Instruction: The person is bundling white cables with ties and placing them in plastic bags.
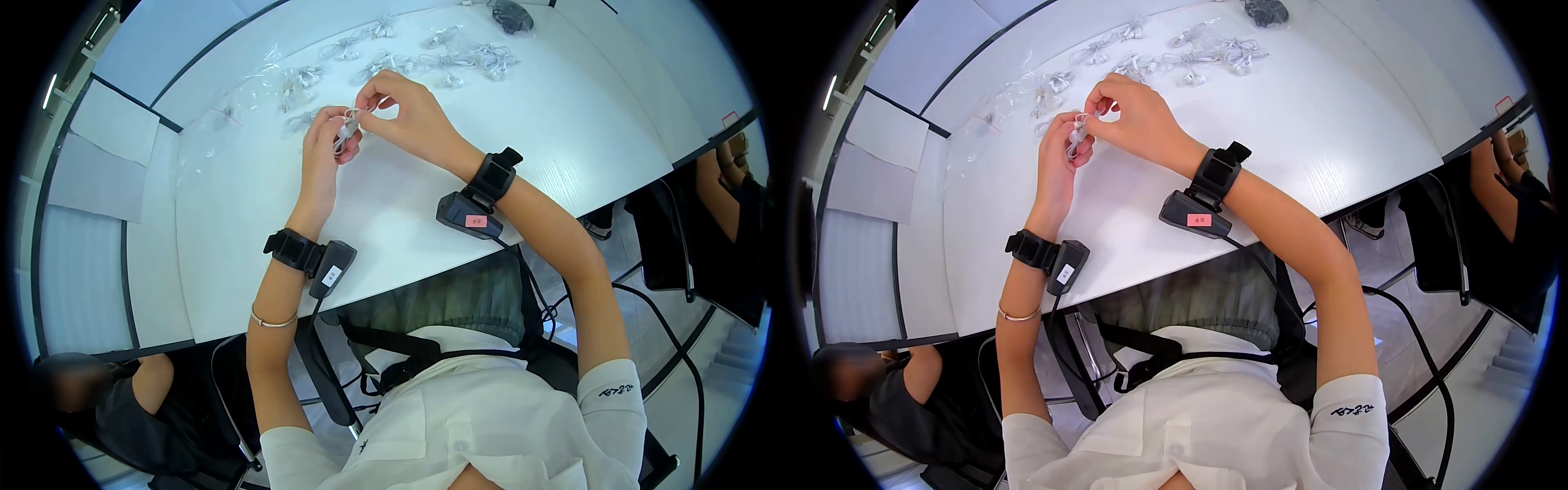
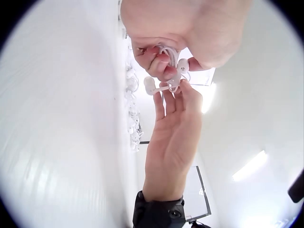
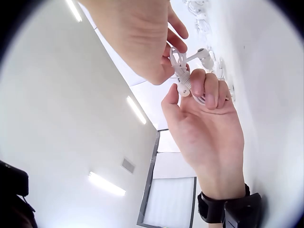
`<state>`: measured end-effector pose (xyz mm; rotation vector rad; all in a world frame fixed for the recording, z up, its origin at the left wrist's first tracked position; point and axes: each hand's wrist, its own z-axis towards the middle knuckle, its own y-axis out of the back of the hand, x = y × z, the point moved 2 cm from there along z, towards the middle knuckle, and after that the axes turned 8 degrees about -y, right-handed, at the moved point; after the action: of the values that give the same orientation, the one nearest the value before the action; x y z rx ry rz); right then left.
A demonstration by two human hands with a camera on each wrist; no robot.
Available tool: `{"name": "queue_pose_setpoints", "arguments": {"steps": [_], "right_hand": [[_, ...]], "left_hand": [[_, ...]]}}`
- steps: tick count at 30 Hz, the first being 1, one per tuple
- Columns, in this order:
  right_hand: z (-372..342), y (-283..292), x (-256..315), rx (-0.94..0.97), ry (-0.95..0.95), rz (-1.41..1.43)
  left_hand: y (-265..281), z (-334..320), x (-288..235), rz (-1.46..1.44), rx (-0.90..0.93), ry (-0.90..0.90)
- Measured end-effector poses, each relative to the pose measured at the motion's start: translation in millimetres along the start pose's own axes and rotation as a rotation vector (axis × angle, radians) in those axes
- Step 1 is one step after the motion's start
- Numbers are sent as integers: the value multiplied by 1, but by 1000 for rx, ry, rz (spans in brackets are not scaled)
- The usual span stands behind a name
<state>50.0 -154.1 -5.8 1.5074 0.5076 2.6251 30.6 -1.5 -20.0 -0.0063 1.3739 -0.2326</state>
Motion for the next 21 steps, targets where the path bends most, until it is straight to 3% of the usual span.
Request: {"name": "queue_pose_setpoints", "arguments": {"steps": [6,10,15,21], "right_hand": [[1,-1,-4,11,-21,19],[0,-2,-7,23,19,-23],[0,-2,-3,40,42,38],[0,-2,-3,50,59,61]], "left_hand": [[-7,-4,-7,145,-59,-43],[-4,-4,-4,183,-21,-17],[-4,-5,-5,300,60,-170],[-5,-3,-6,300,89,-194]]}}
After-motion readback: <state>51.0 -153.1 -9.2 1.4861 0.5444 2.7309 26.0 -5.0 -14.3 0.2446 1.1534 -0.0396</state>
